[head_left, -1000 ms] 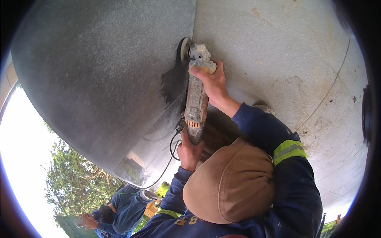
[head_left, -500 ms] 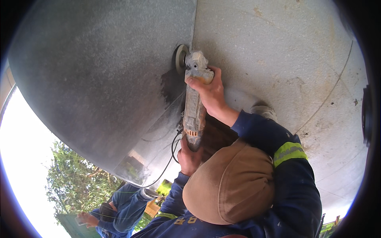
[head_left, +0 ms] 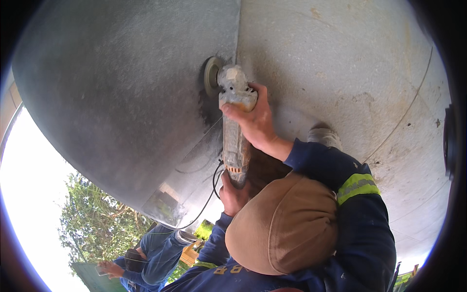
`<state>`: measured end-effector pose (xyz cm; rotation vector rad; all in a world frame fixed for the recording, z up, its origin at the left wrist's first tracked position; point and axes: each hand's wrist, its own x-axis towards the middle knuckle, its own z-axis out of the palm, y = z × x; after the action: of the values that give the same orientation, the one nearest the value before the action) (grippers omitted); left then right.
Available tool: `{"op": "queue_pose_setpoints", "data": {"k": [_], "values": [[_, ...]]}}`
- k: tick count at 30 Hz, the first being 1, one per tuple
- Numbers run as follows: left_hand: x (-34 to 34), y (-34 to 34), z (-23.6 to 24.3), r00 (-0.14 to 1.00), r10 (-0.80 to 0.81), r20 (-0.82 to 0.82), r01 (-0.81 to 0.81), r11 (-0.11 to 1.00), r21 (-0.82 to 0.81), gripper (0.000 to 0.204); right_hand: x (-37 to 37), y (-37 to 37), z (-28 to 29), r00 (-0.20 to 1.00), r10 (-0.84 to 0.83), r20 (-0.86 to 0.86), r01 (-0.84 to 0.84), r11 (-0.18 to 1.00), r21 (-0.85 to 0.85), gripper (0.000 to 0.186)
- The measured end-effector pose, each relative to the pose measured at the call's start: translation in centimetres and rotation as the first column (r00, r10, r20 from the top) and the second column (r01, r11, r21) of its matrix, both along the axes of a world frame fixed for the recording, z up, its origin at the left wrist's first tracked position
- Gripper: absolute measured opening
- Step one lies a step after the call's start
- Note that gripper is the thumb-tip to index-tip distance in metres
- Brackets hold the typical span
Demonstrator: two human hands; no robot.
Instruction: The person uses an angle grinder to smooth a concrete surface, moving the tool along the edge of a planter. The person kneels on the ground while operating the tool.
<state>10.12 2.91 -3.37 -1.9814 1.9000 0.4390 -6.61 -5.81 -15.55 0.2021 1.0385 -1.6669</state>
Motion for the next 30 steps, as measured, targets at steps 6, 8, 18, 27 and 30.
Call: {"op": "queue_pose_setpoints", "data": {"k": [6, 8, 18, 27, 30], "values": [[-0.1, -1.0, -0.4, 0.994, -0.076, -0.073, 0.076, 0.997, 0.0, 0.069, -1.3, -0.3, -0.3, 0.995, 0.001, 0.103, -0.006, 0.999, 0.042, 0.073], [-0.5, -1.0, -0.4, 0.995, -0.081, -0.061, 0.081, 0.997, -0.004, 0.069, -1.1, -0.3, -0.7, 0.997, -0.001, 0.073, -0.002, 0.999, 0.043, 0.073], [-0.4, -1.3, -0.9, 0.99, -0.143, 0.003, 0.143, 0.99, -0.022, 0.07, -2.4, -0.6, -0.6, 0.98, -0.012, 0.201, -0.004, 0.997, 0.081, 0.066], [-0.5, -0.1, -0.8, 0.994, -0.109, -0.011, 0.108, 0.994, -0.002, 0.075, -1.0, -0.1, -1.6, 0.983, -0.03, 0.181, 0.021, 0.998, 0.051, 0.071], [-1.3, -1.4, -1.4, 0.981, -0.187, 0.055, 0.185, 0.982, 0.034, 0.075, -1.9, -0.5, -2.9, 0.98, -0.022, 0.2, -0.004, 0.992, 0.128, 0.071]]}}
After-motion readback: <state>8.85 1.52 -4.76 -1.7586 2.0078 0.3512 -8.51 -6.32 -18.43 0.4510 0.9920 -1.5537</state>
